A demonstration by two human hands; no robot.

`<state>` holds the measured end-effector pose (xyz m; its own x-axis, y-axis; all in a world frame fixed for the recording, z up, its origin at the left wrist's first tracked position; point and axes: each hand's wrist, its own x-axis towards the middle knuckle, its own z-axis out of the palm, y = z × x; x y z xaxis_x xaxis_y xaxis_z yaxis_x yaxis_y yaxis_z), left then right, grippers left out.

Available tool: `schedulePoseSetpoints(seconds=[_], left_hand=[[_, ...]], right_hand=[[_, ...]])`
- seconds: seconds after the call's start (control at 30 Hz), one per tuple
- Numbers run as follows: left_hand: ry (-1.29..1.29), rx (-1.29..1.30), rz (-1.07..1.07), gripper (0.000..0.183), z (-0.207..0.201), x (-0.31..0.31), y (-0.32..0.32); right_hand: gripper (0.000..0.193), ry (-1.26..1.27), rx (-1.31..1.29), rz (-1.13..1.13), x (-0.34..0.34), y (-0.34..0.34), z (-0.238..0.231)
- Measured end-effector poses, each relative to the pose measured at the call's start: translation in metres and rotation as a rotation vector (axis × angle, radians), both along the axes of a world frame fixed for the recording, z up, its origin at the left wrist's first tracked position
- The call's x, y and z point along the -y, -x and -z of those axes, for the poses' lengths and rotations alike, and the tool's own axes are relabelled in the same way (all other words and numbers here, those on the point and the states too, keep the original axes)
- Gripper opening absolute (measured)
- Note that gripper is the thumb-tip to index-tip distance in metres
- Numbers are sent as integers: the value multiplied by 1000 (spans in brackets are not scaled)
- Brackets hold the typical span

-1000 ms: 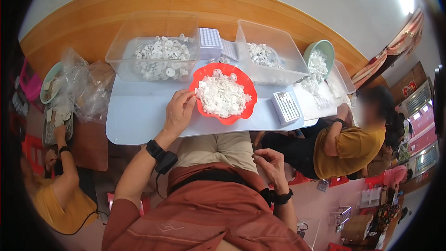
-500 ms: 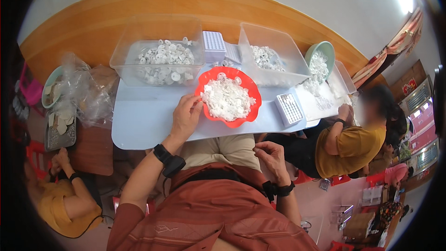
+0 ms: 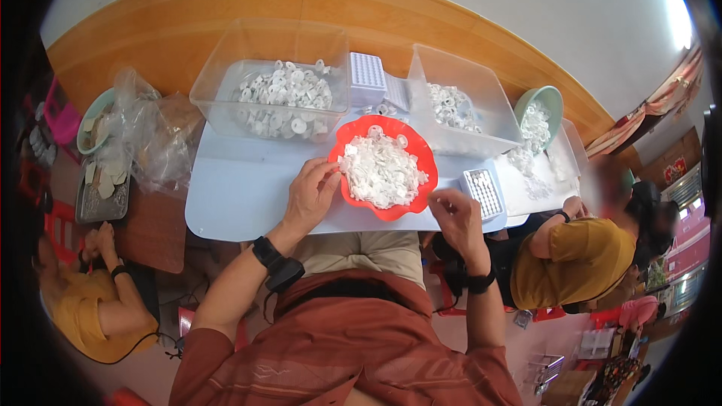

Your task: Assembling small white plastic components by hand in a workshop setting.

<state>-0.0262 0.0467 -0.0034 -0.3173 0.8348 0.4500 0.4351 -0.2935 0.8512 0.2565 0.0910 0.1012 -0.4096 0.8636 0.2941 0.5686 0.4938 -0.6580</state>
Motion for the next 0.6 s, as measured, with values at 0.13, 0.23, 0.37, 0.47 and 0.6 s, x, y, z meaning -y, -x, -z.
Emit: schedulePoseSetpoints(seconds=[0.13, 0.23, 0.37, 0.47, 0.6], left_hand=[[-17, -23, -13, 28, -2, -1, -1], [-1, -14, -17, 30, -2, -3, -1], [5, -42, -37, 27, -4, 0, -1], [0, -54, -44, 26, -4, 1, -2], [51, -45, -28, 31, -6, 2, -2]], right_hand=[[13, -196, 140, -95, -55, 17, 1], [23, -346, 396, -153, -82, 30, 4], [27, -395, 547, -167, -105, 54, 4], [31, -485, 674, -188, -123, 61, 15], [22, -571, 763, -206, -144, 63, 31]])
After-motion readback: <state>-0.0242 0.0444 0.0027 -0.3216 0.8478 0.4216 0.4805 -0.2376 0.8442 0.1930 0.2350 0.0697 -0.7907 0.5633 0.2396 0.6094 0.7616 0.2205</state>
